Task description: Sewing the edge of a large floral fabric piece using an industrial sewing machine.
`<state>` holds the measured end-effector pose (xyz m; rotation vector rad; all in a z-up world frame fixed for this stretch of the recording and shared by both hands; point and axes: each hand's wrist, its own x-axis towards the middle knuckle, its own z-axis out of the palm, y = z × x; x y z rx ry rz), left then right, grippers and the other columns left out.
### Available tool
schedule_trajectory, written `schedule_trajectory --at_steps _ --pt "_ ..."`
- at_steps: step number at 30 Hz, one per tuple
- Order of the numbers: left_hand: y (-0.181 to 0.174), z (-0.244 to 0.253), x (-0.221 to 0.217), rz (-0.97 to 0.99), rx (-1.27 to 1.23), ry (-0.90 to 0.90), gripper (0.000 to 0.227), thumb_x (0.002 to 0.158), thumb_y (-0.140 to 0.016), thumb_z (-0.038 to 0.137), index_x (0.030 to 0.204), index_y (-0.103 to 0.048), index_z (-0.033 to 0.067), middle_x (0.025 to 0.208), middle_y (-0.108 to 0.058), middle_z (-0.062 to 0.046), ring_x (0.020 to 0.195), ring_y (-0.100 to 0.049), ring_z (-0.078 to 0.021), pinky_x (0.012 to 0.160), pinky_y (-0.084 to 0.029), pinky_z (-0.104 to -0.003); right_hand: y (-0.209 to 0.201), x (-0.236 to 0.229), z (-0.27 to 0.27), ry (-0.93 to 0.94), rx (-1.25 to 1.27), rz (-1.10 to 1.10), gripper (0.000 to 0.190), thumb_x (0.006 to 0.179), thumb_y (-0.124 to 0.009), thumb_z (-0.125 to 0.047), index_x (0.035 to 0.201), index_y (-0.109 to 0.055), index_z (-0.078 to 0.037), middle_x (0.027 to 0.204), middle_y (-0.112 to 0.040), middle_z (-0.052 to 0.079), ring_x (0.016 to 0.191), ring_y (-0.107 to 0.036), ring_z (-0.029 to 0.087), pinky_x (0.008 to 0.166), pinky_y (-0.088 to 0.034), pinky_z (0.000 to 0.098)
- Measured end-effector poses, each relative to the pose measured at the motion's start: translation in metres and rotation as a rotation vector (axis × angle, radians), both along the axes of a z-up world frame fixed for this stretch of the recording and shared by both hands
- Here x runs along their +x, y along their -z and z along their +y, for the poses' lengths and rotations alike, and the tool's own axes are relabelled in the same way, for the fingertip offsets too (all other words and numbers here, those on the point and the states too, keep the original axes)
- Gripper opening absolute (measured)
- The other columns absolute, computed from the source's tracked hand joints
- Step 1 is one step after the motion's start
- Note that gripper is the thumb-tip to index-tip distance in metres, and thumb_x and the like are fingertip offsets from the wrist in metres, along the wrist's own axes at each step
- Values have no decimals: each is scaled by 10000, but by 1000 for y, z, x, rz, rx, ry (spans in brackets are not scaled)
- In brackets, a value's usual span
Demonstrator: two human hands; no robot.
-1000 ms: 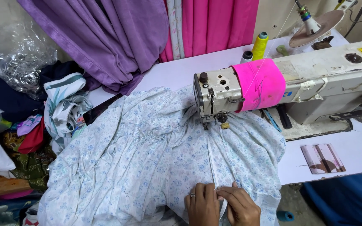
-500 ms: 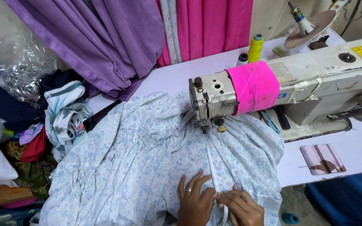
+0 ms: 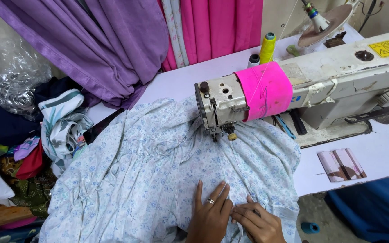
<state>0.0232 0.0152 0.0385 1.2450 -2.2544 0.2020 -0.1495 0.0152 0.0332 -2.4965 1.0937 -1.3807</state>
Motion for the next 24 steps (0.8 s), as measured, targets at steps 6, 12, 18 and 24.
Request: schedule_trajectory --at_steps 6,12,18,24 --pt "-6 -1 1 -4 24 61 169 1044 -601 77 885 -648 49 1256 -724 -208 1319 -625 -304 1103 -251 -801 14 -2 -2 -46 -26 6 83 916 -721 -148 932 -793 -109 953 -780 -2 890 -747 205 958 -615 441" --pt "-7 0 -2 -7 49 54 203 1068 -550 79 884 -629 46 1241 -725 -217 1298 -636 -284 1098 -233 -819 9 -3 -6 -67 -92 41 27 898 -758 -93 902 -771 -69 932 -766 22 881 -737 197 932 -630 402" --pt "-9 5 5 65 140 95 242 1095 -453 116 982 -645 20 1316 -691 -231 1345 -593 -285 1120 -178 -805 11 -4 -8 -68 -115 56 18 899 -757 -77 911 -768 -83 943 -759 6 874 -735 177 898 -636 356" --pt "-12 6 21 172 281 167 248 1034 -426 43 1144 -647 17 1470 -611 -173 1314 -590 -343 1123 -48 -808 10 -6 -12 -122 -126 65 46 912 -737 -90 954 -751 -79 982 -769 24 1038 -723 248 1039 -473 569"
